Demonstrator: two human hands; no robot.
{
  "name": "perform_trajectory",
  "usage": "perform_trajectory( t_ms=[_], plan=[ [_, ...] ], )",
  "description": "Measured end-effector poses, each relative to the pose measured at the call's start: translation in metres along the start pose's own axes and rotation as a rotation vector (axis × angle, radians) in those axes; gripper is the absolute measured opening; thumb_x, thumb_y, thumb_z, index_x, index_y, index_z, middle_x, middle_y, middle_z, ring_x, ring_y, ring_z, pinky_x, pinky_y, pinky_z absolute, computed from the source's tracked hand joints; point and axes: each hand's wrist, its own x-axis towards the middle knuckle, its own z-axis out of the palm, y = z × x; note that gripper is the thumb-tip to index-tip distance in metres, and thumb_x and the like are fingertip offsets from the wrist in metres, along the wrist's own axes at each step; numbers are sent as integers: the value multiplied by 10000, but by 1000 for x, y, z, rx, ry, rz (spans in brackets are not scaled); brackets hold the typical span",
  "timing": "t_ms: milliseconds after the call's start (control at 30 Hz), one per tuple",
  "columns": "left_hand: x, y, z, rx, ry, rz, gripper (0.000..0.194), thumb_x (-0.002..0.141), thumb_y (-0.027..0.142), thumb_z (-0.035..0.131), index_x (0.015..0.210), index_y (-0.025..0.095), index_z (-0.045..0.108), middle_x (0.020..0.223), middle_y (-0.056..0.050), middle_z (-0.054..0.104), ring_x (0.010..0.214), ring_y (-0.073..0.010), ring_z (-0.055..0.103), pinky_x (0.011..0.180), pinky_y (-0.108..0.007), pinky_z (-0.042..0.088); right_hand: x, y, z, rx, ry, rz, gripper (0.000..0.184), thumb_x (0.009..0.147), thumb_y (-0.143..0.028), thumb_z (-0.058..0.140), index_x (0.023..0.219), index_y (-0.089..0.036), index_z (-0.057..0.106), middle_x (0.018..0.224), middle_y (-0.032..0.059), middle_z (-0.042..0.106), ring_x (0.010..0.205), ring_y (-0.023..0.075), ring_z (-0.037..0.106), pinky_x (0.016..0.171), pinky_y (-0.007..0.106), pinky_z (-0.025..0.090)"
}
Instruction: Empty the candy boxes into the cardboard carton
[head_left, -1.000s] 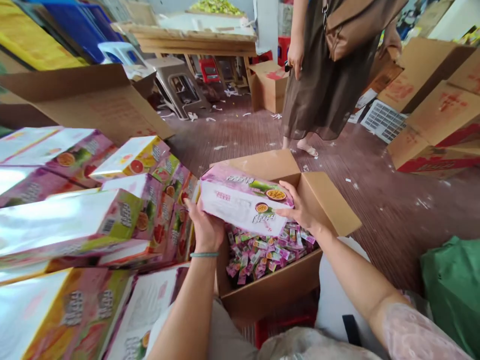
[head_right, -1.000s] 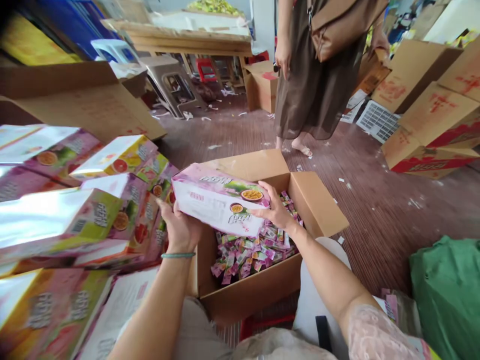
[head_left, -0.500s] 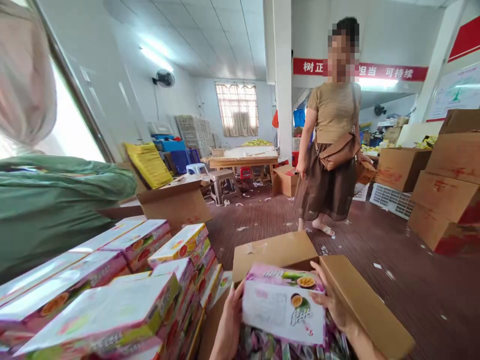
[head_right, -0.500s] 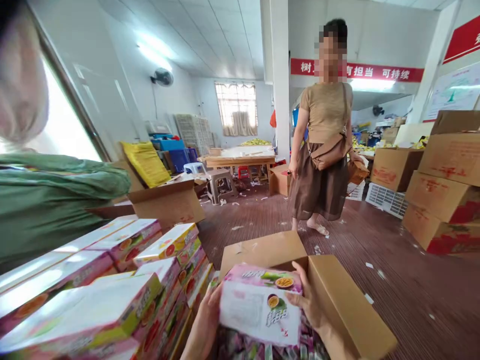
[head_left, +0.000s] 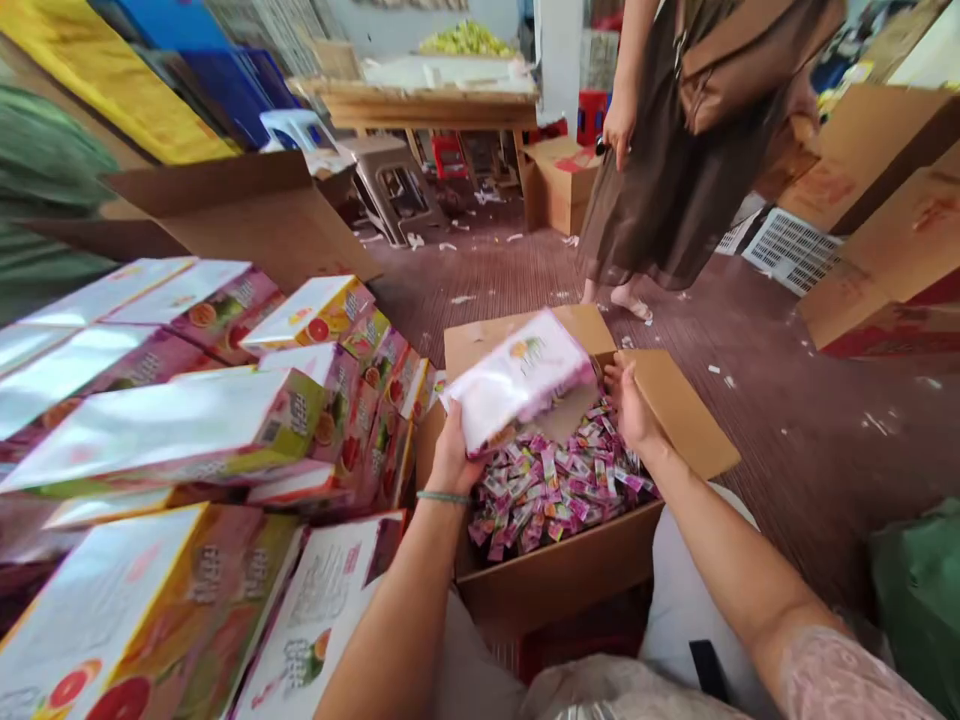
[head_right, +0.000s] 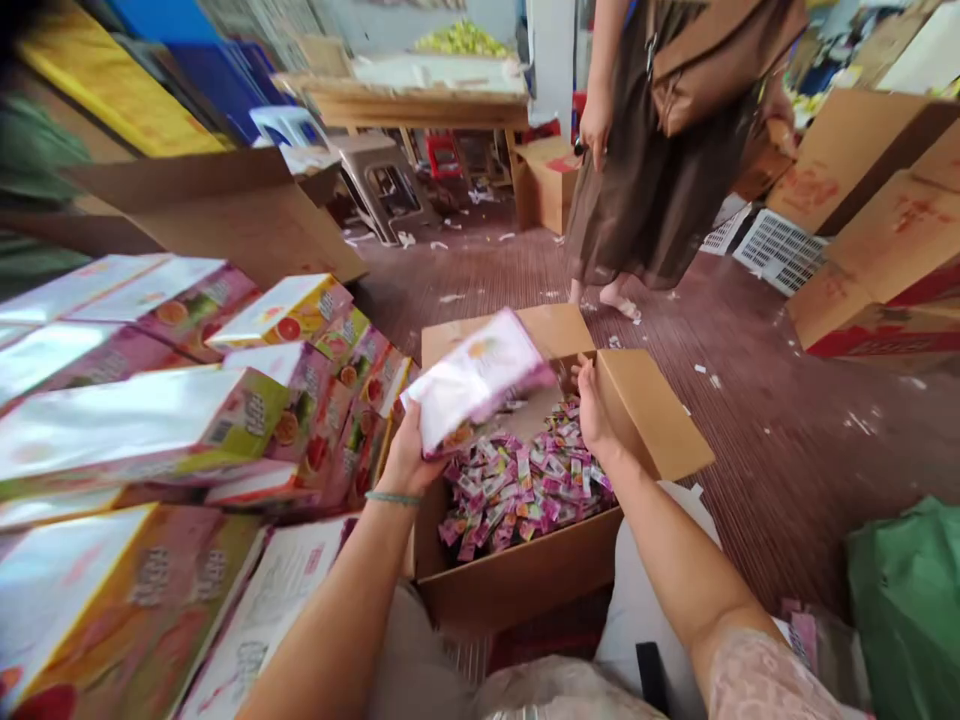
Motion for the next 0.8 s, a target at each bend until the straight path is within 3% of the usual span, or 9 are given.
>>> perform_trajectory(
  t_ms=[100, 233, 367, 467, 600, 733, 800],
  plan=[
    [5, 5, -3, 3, 11, -161, 534, 1111, 515, 421, 1496, 200, 614, 1022, -119, 792, 772, -274, 757, 867, -540, 657, -5, -8, 3, -61, 25, 7, 802, 940, -853, 484, 1392, -207, 632, 1391, 154, 681, 1275, 296, 650, 1124, 484, 531],
    [4, 2, -7, -6, -34, -291, 551, 1080, 529, 477, 1501, 197, 604, 1044, -153, 783, 860, -307, 762, 859, -543, 647, -22, -26, 8, -271, -29, -261, 472, 1049, -610, 494, 1108, -208, 734, 1165, 136, 757, 1109, 282, 697, 1046, 447, 554],
    [2, -6, -5, 26, -39, -349, 556, 1071, 570, 469, 1432, 187, 647, 1005, -152, 783, 885, -315, 763, 865, -533, 646, -30, -34, 17, -386, -98, -501, 432, 1108, -471, 403, 1160, -233, 760, 1203, 141, 746, 1164, 290, 671, 1087, 477, 522],
    [-1, -10, -1, 20, -53, -375, 521, 1074, 550, 464, 1357, 173, 686, 963, -145, 784, 873, -312, 767, 854, -525, 648, -32, -33, 24, -569, -270, -526, 468, 1129, -453, 389, 1060, -222, 791, 1109, 148, 748, 1100, 312, 644, 1057, 509, 494],
    [-5, -12, 7, -26, -25, -330, 398, 1099, 409, 437, 1105, 139, 729, 830, -98, 776, 705, -234, 743, 828, -443, 662, -38, -34, 29, -781, -444, -537, 506, 1147, -489, 431, 978, -184, 798, 936, 131, 733, 959, 297, 611, 929, 471, 450],
    [-6, -13, 11, -18, -18, -278, 406, 1102, 390, 429, 947, 148, 717, 785, -79, 774, 641, -207, 729, 702, -353, 653, -40, -37, 17, -745, -437, -589, 391, 1078, -542, 618, 1179, -208, 796, 1189, 136, 748, 1177, 341, 582, 1063, 518, 378],
    [-7, -13, 12, 15, -6, -271, 391, 1089, 395, 452, 939, 155, 721, 761, -70, 766, 635, -206, 729, 626, -315, 629, -41, -38, 5, -739, -452, -619, 445, 976, -570, 772, 1286, -251, 767, 1370, 127, 703, 1321, 388, 520, 1157, 574, 310]
  ],
)
